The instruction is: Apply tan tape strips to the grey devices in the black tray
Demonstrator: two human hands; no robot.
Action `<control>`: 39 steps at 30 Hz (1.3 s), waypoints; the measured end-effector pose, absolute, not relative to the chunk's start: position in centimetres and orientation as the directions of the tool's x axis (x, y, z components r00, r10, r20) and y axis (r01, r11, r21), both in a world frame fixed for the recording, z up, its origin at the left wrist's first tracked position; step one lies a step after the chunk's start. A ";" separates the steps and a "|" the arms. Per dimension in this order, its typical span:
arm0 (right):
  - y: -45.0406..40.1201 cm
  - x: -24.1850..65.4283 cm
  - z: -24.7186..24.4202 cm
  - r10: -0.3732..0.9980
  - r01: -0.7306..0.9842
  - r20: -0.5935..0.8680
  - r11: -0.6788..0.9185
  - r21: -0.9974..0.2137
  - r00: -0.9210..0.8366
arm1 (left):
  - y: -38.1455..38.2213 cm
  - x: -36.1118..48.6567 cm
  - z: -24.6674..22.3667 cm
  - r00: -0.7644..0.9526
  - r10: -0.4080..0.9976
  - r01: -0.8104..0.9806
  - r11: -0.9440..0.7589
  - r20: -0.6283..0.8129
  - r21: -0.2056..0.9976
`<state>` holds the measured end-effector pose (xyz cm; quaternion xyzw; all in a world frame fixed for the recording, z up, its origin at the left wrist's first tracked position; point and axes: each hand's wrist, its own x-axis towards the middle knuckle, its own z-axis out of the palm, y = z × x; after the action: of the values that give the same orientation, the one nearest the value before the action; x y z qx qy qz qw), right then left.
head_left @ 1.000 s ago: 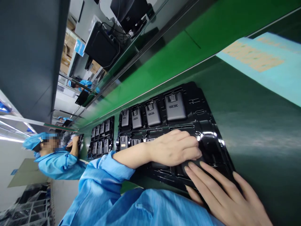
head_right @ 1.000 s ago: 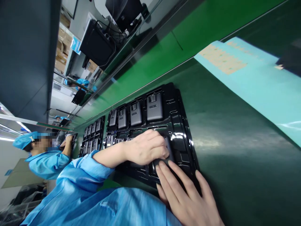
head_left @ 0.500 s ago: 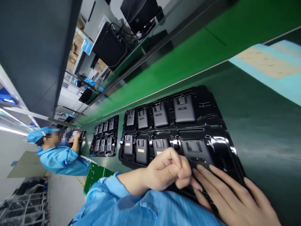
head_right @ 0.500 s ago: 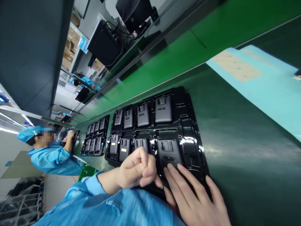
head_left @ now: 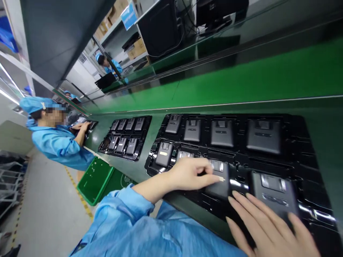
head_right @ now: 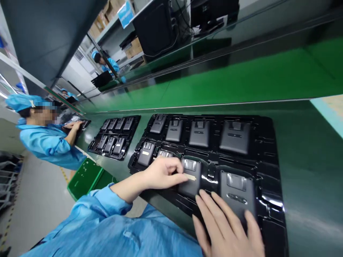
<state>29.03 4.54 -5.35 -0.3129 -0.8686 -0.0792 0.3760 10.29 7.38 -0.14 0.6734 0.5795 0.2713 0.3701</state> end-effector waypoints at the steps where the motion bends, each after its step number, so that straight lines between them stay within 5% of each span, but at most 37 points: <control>1: 4.8 28.5 -4.8 0.460 0.591 0.698 0.804 -0.066 -0.548 | 7.8 10.3 -0.2 0.277 0.960 0.671 -0.171 -0.030 0.722; 4: 5.6 27.2 -3.5 0.504 0.646 0.670 0.762 -0.047 -0.545 | 8.6 10.3 -0.5 0.486 0.873 0.778 -0.403 -0.054 0.482; 10: 5.8 26.8 -3.2 0.510 0.669 0.588 0.740 0.072 -0.627 | 9.1 9.9 -0.5 0.589 0.798 0.785 -0.529 -0.124 0.324; 21: 5.8 27.6 -4.8 0.535 0.701 0.592 0.710 0.073 -0.603 | 13.1 10.4 1.2 0.853 0.485 0.512 -0.703 -0.194 0.494; 39: 5.5 27.1 -3.9 0.603 0.734 0.623 0.675 -0.067 -0.498 | 13.2 10.8 1.6 0.839 0.469 0.543 -0.744 -0.275 0.389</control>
<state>27.06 5.53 -3.89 -0.3892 -0.8591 -0.1039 0.3156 10.82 13.17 1.62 0.9304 0.2719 -0.0798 0.2324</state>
